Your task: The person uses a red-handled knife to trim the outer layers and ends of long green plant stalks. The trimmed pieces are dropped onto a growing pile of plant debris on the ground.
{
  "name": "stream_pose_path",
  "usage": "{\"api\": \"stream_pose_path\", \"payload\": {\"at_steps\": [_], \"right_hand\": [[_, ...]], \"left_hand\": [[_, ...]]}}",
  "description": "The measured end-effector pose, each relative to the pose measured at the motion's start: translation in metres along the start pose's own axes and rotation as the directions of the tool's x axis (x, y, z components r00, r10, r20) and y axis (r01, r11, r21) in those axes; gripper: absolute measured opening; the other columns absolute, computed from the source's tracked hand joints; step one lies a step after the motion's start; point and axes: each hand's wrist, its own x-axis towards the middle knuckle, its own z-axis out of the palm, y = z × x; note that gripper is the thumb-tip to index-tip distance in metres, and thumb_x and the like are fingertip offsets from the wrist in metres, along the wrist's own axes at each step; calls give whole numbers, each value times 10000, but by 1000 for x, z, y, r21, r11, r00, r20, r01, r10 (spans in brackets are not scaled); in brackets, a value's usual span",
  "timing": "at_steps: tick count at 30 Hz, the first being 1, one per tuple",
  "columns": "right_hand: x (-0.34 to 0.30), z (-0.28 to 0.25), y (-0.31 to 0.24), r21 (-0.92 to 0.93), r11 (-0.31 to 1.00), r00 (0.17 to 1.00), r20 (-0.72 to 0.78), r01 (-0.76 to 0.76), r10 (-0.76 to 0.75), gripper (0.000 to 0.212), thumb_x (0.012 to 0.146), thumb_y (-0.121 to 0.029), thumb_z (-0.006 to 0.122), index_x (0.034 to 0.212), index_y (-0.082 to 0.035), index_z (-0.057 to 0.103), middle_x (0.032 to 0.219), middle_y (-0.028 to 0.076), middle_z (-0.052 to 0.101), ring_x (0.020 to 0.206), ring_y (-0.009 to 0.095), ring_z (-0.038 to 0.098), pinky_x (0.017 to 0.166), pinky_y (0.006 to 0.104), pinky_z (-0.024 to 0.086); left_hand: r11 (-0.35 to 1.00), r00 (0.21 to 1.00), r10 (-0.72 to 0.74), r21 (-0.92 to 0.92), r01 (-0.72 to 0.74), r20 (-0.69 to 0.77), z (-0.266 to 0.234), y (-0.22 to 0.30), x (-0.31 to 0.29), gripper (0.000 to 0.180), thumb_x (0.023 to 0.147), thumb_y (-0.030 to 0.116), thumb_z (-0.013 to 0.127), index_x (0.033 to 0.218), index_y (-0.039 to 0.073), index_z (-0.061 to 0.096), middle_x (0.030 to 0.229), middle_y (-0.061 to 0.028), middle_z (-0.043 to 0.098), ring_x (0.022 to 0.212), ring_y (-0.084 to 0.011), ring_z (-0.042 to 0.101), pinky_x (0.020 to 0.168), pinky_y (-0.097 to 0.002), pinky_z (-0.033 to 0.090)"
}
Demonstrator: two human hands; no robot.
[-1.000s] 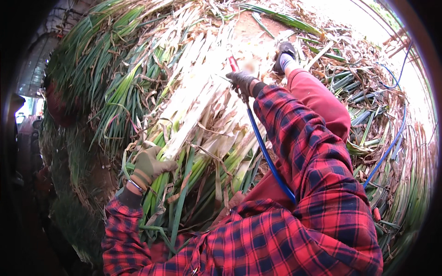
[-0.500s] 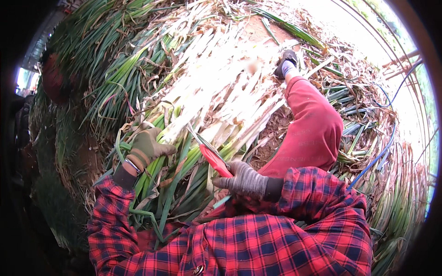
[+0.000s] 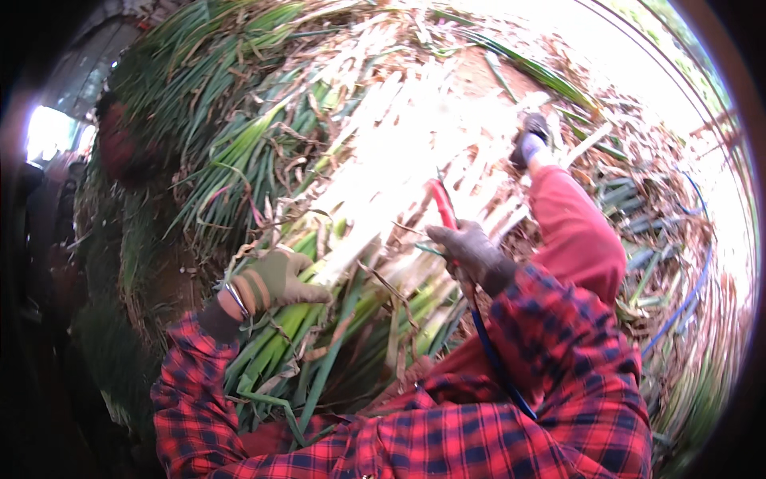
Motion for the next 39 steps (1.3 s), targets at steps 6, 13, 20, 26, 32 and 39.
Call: {"api": "stream_pose_path", "payload": {"at_steps": [6,13,20,26,32,39], "right_hand": [[3,0,7,153,986,997,-35,66,-62,321,842,-346,696,882,-77,523,563,-7,468,389,96,446,350,251,381],[5,21,-4,196,979,998,-24,56,-53,267,852,-246,708,953,-61,545,649,-36,499,514,50,457,453,211,380],[1,22,-14,270,961,998,26,-63,58,333,824,-232,733,1011,-47,529,695,-8,537,507,69,503,458,220,412],[-8,19,-16,183,978,990,123,-96,75,331,832,-243,727,1007,-38,534,621,-25,512,495,67,502,449,220,401],[-19,27,-26,80,995,980,192,-60,44,340,824,-243,719,1026,-35,540,643,-12,534,504,79,516,439,233,413],[-13,18,34,85,976,962,172,198,-210,443,828,-326,681,1059,12,513,583,-11,489,446,91,488,410,227,406]], "left_hand": [[947,774,-21,-260,-187,-633,-87,-78,113,218,801,137,685,979,15,656,855,-73,677,774,-134,621,727,-269,505],[957,425,-83,47,286,-901,-120,-236,274,757,756,323,696,1400,111,361,1409,-208,389,1299,-389,364,1098,-466,282],[686,572,-503,103,720,-648,-132,-217,304,769,781,424,677,1404,180,298,1376,-130,441,1199,-350,492,960,-566,391],[949,705,-301,-127,290,-642,-98,-207,270,626,700,288,760,1239,111,494,1039,-221,643,956,-416,617,807,-462,491],[895,708,-302,65,440,-638,-67,-238,103,662,713,277,759,1294,179,457,1096,-187,621,994,-397,598,822,-453,492],[561,475,-516,138,816,-713,17,-321,-247,550,767,271,715,1267,188,502,979,-160,651,916,-367,620,746,-464,495]]}}
